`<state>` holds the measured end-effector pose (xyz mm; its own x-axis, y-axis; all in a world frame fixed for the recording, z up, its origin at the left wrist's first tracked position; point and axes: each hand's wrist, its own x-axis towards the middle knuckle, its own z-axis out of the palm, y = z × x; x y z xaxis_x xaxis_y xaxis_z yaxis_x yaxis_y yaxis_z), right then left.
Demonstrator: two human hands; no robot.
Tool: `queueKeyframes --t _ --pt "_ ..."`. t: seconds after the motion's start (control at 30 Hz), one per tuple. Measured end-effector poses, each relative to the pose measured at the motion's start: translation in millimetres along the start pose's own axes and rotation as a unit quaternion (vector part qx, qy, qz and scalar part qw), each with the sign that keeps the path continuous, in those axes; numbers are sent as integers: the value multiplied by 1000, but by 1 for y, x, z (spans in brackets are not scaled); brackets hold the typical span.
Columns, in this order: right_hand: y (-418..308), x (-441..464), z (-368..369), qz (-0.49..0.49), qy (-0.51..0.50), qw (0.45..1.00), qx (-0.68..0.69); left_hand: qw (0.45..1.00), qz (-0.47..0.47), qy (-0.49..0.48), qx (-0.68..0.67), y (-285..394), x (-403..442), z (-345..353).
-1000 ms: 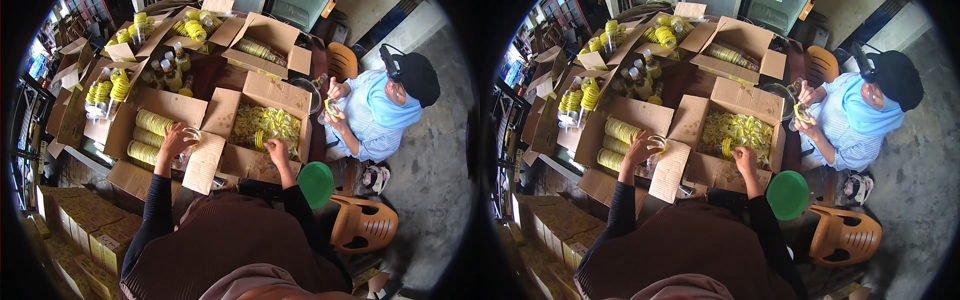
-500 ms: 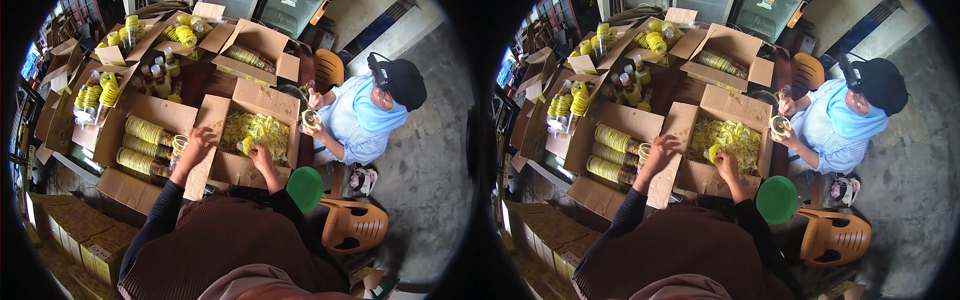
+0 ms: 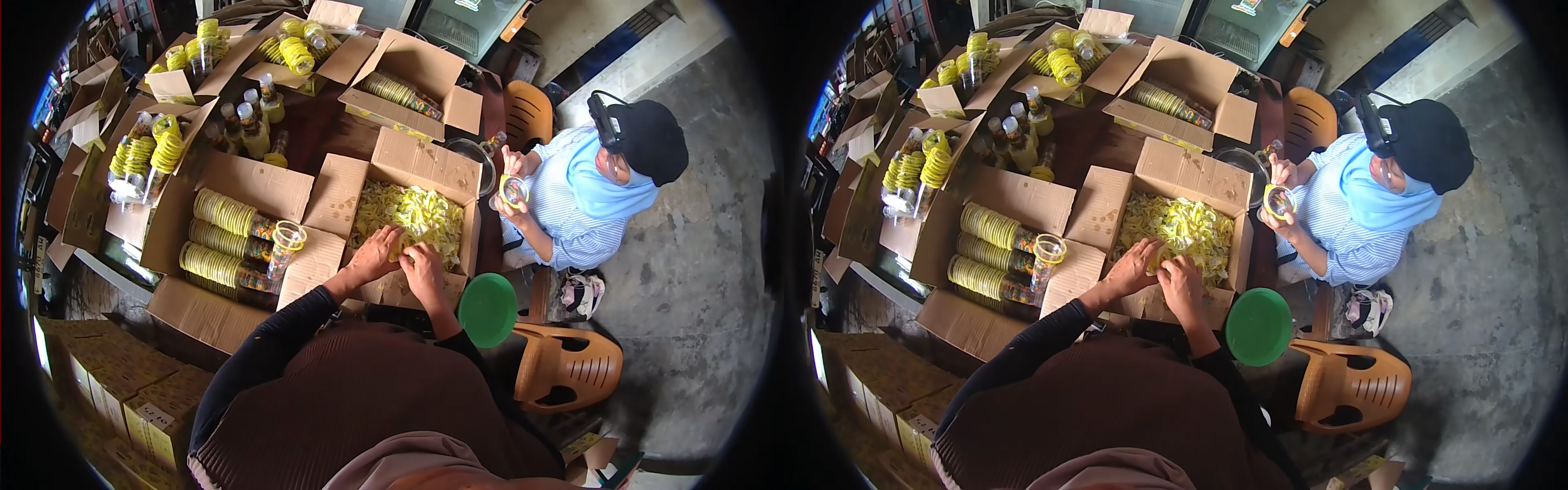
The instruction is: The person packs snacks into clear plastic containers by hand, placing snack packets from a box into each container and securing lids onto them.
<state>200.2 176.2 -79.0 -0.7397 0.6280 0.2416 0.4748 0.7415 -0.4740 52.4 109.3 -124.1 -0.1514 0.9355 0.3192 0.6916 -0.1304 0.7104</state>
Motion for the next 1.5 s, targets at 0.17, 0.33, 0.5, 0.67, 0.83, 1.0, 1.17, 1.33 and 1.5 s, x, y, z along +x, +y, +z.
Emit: queueKeyframes --t 0.17,0.33,0.5,0.67,0.83,1.0,1.17,1.33,1.5 --pt "-4 -8 -7 27 63 997 27 1000 8 15 15 -15 -6 10" --pt "1 -5 -37 51 156 983 77 998 -64 -7 -17 -27 -19 -3" --pt "11 -9 -49 84 149 981 94 999 6 6 38 -4 -6 -17" --pt "-19 -8 -68 -32 49 996 61 999 43 -24 -15 29 9 -25" --pt "-9 -11 -68 35 57 980 185 995 50 3 -82 9 7 -6" --pt "43 -32 -48 134 87 964 214 974 13 -26 -225 21 0 -32" --pt "64 -57 -34 116 1 992 -50 969 -27 -32 -242 37 -6 -51" --pt "82 -64 -20 125 -29 989 -70 967 -15 -15 -254 35 -17 -49" --pt "105 -55 -18 123 -55 991 7 964 -66 -14 -256 43 -24 -55"
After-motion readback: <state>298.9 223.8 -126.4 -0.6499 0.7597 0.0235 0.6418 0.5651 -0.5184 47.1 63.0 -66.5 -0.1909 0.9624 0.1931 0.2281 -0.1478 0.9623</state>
